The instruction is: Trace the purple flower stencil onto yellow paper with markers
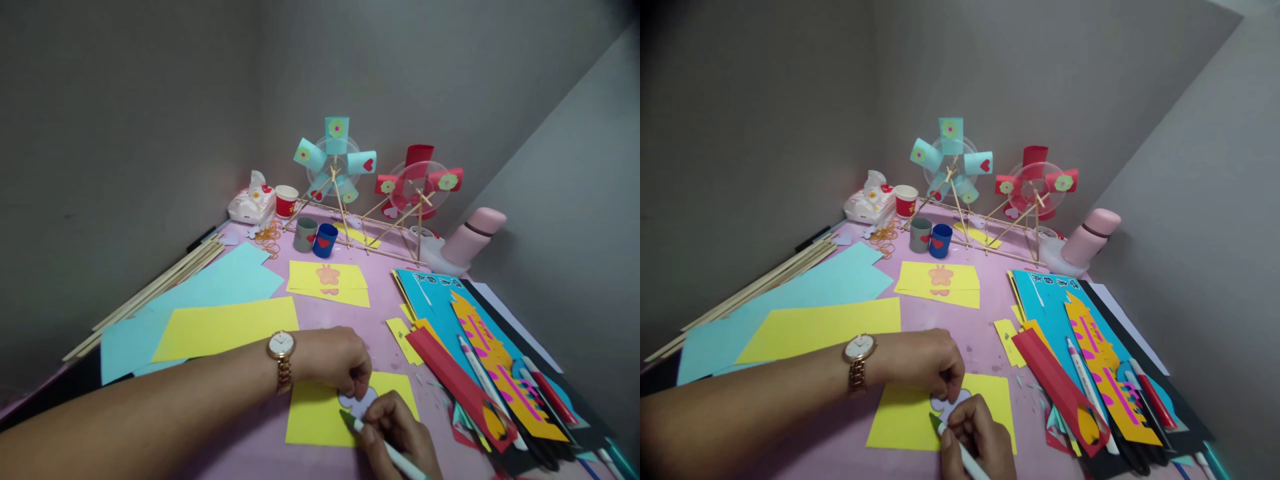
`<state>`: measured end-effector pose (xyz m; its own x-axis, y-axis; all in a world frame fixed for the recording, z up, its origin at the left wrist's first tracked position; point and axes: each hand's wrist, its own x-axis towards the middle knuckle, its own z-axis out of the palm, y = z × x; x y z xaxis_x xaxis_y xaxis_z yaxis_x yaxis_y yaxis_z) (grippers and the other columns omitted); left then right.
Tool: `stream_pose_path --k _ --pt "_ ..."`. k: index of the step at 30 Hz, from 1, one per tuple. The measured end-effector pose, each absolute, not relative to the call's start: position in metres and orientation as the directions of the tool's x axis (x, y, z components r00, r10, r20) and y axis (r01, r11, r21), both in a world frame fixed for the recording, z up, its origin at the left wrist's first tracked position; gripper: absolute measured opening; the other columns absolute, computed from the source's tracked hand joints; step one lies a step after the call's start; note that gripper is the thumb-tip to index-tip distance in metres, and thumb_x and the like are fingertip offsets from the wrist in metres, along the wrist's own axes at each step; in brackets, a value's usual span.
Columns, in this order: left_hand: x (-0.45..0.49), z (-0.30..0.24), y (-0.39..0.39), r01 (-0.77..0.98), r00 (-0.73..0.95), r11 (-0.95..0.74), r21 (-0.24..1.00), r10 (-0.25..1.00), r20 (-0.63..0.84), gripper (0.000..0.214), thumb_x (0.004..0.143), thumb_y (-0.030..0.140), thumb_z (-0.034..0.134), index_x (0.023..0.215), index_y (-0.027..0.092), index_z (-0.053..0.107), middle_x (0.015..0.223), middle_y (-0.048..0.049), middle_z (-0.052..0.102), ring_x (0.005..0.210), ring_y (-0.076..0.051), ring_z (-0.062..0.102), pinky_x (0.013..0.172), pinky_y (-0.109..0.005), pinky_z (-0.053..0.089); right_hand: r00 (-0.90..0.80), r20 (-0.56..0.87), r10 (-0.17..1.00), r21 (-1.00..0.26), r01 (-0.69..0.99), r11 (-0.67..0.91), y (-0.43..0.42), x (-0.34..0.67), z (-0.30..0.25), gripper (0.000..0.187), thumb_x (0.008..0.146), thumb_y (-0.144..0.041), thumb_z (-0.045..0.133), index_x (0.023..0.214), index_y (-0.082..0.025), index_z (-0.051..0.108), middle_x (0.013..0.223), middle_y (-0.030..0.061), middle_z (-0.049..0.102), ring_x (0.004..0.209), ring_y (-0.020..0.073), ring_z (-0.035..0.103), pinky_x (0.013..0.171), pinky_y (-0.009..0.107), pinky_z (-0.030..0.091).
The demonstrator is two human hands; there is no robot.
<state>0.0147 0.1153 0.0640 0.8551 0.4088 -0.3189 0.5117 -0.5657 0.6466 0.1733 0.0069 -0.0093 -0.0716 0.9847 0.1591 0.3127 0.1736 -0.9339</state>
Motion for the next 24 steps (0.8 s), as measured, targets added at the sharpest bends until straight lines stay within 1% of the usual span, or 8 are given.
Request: stream_pose_path --k 2,5,8,12,16,24 --pt "0.014 0.061 0.116 0.495 0.863 -0.571 0.655 0.407 -0.298 0.014 0.092 0.027 0.059 0.097 0.015 0.062 0.094 -0.0025 0.065 0.077 -0.014 0.064 0.069 -0.032 0.054 -0.076 0.179 0.981 -0.927 0.323 0.194 0.007 0.173 -0.011 0.015 0.076 -0.032 0.056 0.069 -0.022 0.047 0.048 -0.0088 0.036 0.041 0.0086 0.024 0.042 0.023 0.015" --pt "0.014 0.058 0.116 0.472 0.874 -0.579 0.664 0.408 -0.265 0.014 0.091 0.027 0.060 0.096 0.014 0.062 0.092 -0.0019 0.065 0.075 -0.014 0.064 0.067 -0.031 0.054 -0.064 0.185 0.981 -0.915 0.352 0.196 0.009 0.174 -0.015 0.012 0.073 -0.027 0.055 0.065 -0.022 0.048 0.046 -0.0087 0.034 0.040 0.0088 0.026 0.041 0.023 0.017" --pt "0.015 0.057 0.115 0.465 0.877 -0.586 0.664 0.405 -0.258 0.014 0.091 0.028 0.060 0.095 0.014 0.062 0.091 -0.0017 0.065 0.075 -0.014 0.064 0.067 -0.031 0.054 -0.053 0.176 0.983 -0.909 0.374 0.183 0.009 0.176 -0.019 0.012 0.073 -0.029 0.053 0.065 -0.022 0.048 0.045 -0.0081 0.035 0.039 0.0093 0.028 0.041 0.023 0.018" --pt "0.015 0.061 0.115 0.473 0.876 -0.590 0.654 0.398 -0.274 0.014 0.091 0.027 0.060 0.094 0.014 0.062 0.091 -0.0018 0.065 0.075 -0.014 0.064 0.067 -0.031 0.054 -0.058 0.181 0.982 -0.899 0.395 0.189 0.010 0.175 -0.021 0.015 0.075 -0.033 0.052 0.064 -0.022 0.049 0.045 -0.0075 0.036 0.038 0.0095 0.029 0.040 0.023 0.019" --pt "0.015 0.065 0.116 0.472 0.877 -0.590 0.655 0.392 -0.278 0.013 0.091 0.027 0.060 0.094 0.014 0.062 0.092 -0.0019 0.065 0.077 -0.014 0.064 0.069 -0.032 0.055 -0.066 0.202 0.977 -0.885 0.414 0.211 0.011 0.174 -0.019 0.016 0.074 -0.033 0.052 0.063 -0.021 0.049 0.047 -0.0066 0.040 0.039 0.0094 0.031 0.040 0.022 0.021" --pt "0.015 0.061 0.116 0.471 0.876 -0.591 0.655 0.400 -0.269 0.014 0.091 0.027 0.060 0.095 0.014 0.062 0.093 -0.0022 0.065 0.077 -0.014 0.064 0.069 -0.032 0.055 -0.073 0.188 0.979 -0.871 0.449 0.201 0.012 0.171 -0.015 0.019 0.076 -0.035 0.051 0.063 -0.021 0.049 0.047 -0.0053 0.045 0.040 0.0097 0.035 0.040 0.021 0.024"
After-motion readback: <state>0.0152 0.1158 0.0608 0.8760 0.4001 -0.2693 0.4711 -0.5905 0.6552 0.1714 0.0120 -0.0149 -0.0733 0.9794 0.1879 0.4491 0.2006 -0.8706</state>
